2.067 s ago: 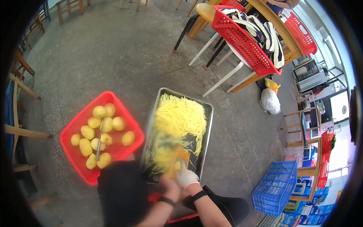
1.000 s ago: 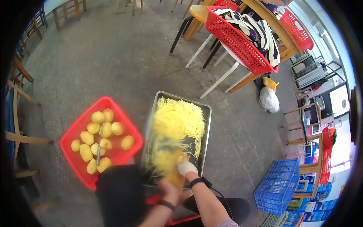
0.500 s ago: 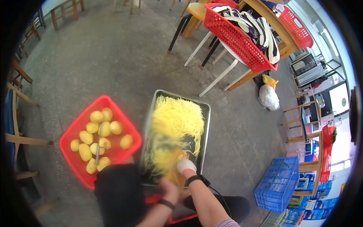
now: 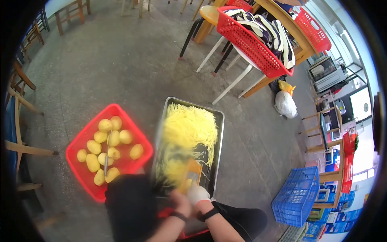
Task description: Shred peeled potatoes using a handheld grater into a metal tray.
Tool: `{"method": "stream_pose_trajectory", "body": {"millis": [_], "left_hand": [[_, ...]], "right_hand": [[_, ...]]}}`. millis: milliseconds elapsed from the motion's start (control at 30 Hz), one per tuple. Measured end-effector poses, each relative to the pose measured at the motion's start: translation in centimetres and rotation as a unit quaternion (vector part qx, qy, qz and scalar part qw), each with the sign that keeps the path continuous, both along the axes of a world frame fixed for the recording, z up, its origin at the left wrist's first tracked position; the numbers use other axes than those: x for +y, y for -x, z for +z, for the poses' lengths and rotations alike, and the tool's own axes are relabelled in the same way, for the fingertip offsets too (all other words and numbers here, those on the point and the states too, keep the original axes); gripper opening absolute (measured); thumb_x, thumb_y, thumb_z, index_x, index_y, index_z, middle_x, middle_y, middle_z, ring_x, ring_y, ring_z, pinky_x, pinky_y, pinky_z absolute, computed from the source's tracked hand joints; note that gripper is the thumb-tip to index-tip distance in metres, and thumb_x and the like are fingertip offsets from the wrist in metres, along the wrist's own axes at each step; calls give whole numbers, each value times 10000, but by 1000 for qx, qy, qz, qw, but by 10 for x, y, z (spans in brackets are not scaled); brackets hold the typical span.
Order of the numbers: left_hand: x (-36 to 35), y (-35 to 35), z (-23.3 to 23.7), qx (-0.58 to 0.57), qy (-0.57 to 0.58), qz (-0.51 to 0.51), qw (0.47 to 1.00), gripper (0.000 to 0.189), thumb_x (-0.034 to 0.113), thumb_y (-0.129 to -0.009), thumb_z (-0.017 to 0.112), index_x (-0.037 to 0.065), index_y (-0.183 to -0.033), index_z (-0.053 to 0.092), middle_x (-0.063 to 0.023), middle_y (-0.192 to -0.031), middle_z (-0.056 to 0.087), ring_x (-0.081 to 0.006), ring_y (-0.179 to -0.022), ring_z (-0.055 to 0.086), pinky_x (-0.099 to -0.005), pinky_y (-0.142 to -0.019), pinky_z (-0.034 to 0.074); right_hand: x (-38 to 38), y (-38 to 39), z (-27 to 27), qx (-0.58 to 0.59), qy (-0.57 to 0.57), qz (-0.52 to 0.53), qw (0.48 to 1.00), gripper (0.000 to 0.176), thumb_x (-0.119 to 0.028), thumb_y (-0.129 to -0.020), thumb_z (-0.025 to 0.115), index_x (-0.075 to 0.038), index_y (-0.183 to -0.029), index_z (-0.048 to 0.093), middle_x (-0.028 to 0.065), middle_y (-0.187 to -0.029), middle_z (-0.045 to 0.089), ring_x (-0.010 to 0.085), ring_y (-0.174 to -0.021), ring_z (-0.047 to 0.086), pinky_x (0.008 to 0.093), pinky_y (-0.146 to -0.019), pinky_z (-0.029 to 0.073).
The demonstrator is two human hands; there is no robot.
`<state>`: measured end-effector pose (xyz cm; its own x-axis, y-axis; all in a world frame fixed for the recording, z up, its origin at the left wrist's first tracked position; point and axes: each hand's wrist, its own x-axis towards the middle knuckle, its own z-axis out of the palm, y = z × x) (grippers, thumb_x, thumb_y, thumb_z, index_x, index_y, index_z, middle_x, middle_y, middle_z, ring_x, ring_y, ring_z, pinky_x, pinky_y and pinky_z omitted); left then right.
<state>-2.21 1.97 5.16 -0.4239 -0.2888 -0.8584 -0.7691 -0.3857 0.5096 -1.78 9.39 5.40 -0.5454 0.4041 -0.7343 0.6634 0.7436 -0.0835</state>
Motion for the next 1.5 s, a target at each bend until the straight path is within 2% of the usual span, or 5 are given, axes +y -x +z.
{"method": "stream_pose_trajectory", "body": {"millis": [300, 733, 1000, 1100, 1500], "left_hand": [[4, -18, -56, 6, -106, 3, 994, 282, 212, -772, 459, 3, -889, 607, -130, -869, 612, -299, -769, 617, -392, -725, 490], [2, 19, 53, -55, -256, 143, 954, 322, 220, -782, 461, -9, -971, 586, -127, -900, 618, -291, -748, 627, -379, -714, 509], [8, -12, -53, -17, -74, 97, 992, 252, 191, -746, 501, -16, -861, 586, -131, -858, 602, -272, -739, 621, -380, -684, 498], [5, -9, -35, -32, -18, 57, 998, 245, 183, -741, 512, -28, -843, 585, -135, -845, 599, -268, -717, 618, -379, -673, 496], [2, -5, -24, -3, 6, 86, 996, 217, 163, -753, 507, -23, -830, 589, -128, -829, 598, -266, -748, 613, -370, -697, 488]], "right_hand": [[17, 39, -19, 41, -7, -32, 999, 411, -302, -915, 413, -10, -1198, 469, 295, -1015, 625, 418, -921, 636, 501, -804, 495], [57, 77, -81, -71, -34, 146, 986, 340, -188, -860, 461, -48, -1110, 644, 194, -1132, 622, 332, -1031, 616, 424, -882, 492], [65, 57, -99, 11, -10, 69, 997, 388, -293, -899, 430, -53, -1158, 591, 220, -1137, 615, 387, -1040, 601, 494, -868, 473], [40, 60, -38, -5, -11, -59, 998, 515, -325, -898, 427, -90, -1353, 382, 295, -1138, 580, 406, -1044, 592, 482, -884, 463], [47, 78, -72, -63, -19, -88, 994, 443, -212, -851, 503, 19, -1229, 518, 255, -1202, 572, 368, -1109, 577, 447, -887, 482]]}}
